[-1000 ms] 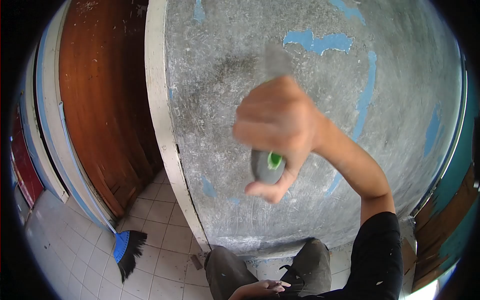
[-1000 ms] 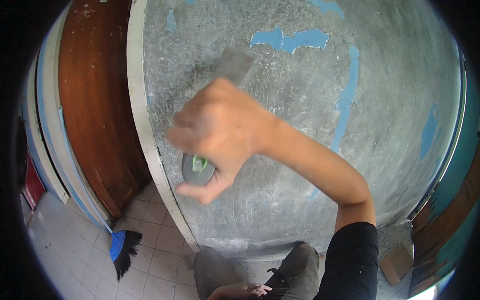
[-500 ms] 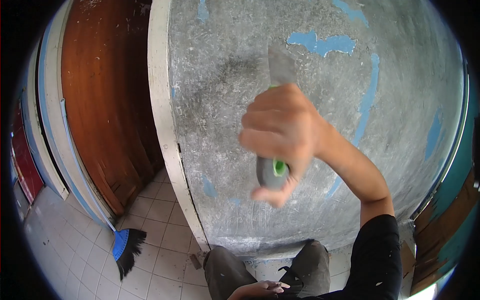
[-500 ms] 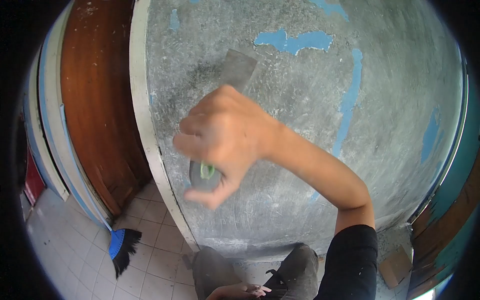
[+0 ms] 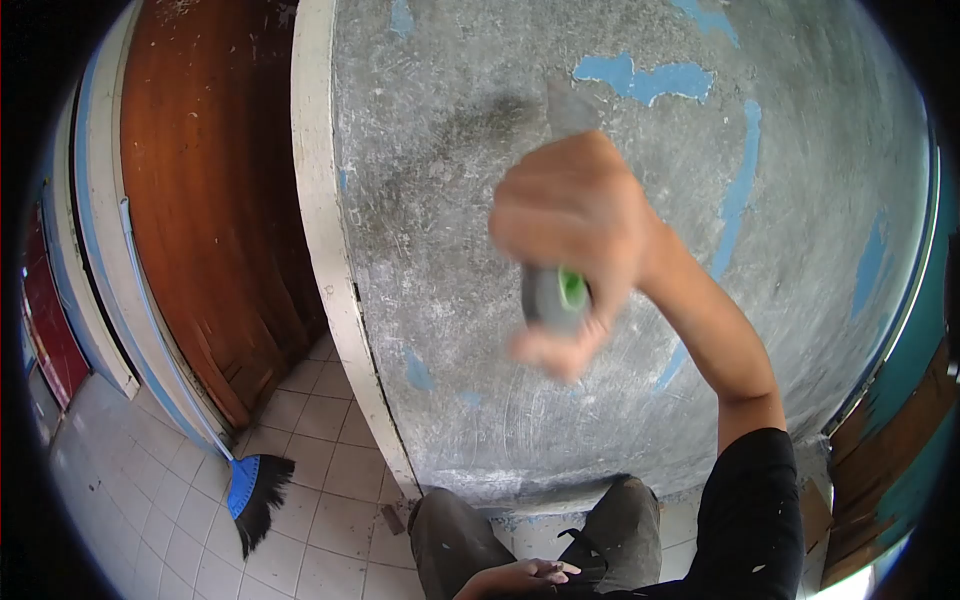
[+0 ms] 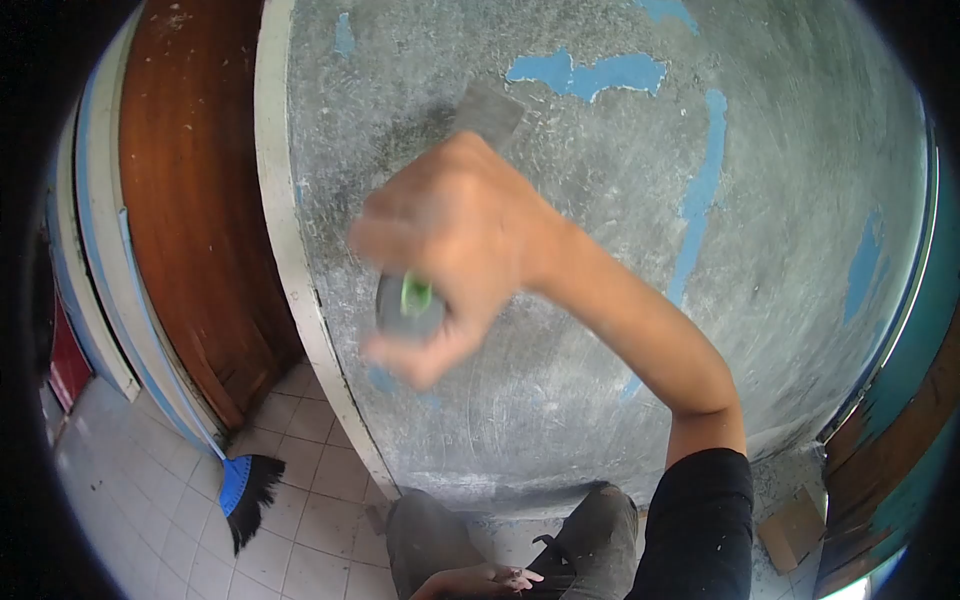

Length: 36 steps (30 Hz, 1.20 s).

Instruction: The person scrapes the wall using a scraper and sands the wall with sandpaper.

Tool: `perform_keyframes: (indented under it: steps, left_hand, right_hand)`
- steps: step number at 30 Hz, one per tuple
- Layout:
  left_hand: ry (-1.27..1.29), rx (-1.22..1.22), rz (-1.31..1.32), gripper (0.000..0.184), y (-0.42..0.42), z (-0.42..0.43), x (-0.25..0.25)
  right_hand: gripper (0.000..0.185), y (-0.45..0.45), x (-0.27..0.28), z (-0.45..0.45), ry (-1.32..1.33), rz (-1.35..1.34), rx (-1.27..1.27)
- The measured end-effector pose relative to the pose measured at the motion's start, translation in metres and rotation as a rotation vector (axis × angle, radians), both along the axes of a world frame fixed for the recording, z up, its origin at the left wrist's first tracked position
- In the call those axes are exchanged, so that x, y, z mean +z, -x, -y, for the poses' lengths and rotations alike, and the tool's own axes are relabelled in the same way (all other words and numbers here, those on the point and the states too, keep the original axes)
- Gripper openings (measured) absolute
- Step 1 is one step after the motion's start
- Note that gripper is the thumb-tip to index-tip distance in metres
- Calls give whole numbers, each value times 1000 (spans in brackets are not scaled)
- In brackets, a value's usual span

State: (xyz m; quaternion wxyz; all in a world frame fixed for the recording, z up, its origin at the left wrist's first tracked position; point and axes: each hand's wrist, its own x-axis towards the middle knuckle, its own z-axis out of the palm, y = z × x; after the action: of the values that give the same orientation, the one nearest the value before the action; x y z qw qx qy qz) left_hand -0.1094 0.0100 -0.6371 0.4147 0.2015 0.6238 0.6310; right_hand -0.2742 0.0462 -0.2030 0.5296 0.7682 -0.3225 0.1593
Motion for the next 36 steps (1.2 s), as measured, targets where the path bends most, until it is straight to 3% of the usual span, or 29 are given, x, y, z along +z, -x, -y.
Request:
perform_keyframes:
  steps: [3,6,9,11,16,18,19,21,22,24,27,28,31,32,35,36]
  left_hand:
    - [-60,39,-37,54,-8,-2,2]
    - [-15,46,-69,54,-7,2,-2]
    - [-13,-1,-5,54,-9,3,-24]
    - [29,70,-18,51,-13,3,-14]
    - [-16,92,-45,50,-12,2,-14]
    - [5,75,-63,50,-15,4,-15]
    - [8,74,-54,50,-16,4,-10]
    - [9,74,-54,49,-12,4,-9]
    - [3,86,-83,49,-11,2,-13]
    - [-2,93,-85,49,-17,3,-17]
    - [134,30,-90,49,-7,2,-9]
    - [75,49,-103,49,-6,1,-11]
    - [-20,43,-137,50,-7,-1,-14]
    - [14,51,-121,50,-9,-1,-12]
    - [35,74,-38,49,-7,-1,1]
    - [57,83,-63,48,-8,-2,7]
  right_hand:
    - [51,0,-2,-3,-35,-81,-159]
    - [49,-8,-10,4,14,-43,-23]
    - [49,-10,-16,3,-134,-58,86]
    - [50,-5,0,4,33,-46,-164]
    - [46,-13,-16,8,-133,-54,193]
    - [53,21,13,-1,88,-125,-243]
    - [53,10,8,0,85,-130,-245]
    - [56,-23,-7,4,3,-100,83]
    - [56,-11,-1,4,3,-102,83]
    - [55,25,5,-2,-11,-154,-222]
    - [55,12,22,-18,188,-15,-179]
    - [55,4,12,-11,54,-80,34]
    - [56,8,-8,5,-93,-41,50]
    - [57,22,11,-3,-11,-159,-209]
    - [58,20,21,-4,185,-148,-249]
    - [53,12,5,-11,43,-77,-245]
